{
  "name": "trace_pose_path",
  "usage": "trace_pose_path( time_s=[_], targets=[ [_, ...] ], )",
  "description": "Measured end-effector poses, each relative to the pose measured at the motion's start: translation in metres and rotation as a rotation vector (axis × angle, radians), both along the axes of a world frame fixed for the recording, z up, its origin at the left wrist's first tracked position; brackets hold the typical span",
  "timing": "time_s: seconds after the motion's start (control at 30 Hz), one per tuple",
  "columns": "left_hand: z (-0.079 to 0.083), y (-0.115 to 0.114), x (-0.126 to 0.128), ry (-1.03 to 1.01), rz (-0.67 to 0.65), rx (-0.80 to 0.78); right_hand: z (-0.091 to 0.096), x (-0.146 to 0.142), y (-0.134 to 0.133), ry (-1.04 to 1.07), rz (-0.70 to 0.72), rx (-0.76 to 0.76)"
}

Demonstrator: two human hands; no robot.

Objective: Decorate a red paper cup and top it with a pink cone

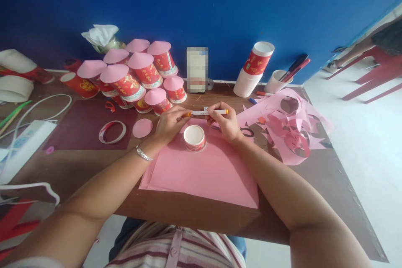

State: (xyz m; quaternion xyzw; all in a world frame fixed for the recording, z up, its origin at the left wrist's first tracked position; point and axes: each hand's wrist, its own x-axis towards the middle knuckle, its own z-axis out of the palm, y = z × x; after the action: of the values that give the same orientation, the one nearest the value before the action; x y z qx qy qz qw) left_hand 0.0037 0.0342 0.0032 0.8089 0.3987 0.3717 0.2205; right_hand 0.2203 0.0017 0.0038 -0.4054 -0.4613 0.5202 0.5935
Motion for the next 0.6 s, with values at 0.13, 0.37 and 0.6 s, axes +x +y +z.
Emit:
trace_pose_path(
  time_s=[0.13, 0.37, 0.6],
  targets=[
    [0.0, -0.002, 0.0, 0.033, -0.024, -0.006, 0.002, -0.001, -0.003, -0.132, 0.02, 0.017],
    [-0.001, -0.003, 0.001, 0.122, -0.055, 0.062, 0.006, -0.007, -0.005, -0.184, 0.019, -0.018],
    [-0.004, 0.002, 0.0, 0.175, 0.001, 0.177, 0.014, -0.003, -0.004, -0.263, -0.03, 0.024]
  ],
)
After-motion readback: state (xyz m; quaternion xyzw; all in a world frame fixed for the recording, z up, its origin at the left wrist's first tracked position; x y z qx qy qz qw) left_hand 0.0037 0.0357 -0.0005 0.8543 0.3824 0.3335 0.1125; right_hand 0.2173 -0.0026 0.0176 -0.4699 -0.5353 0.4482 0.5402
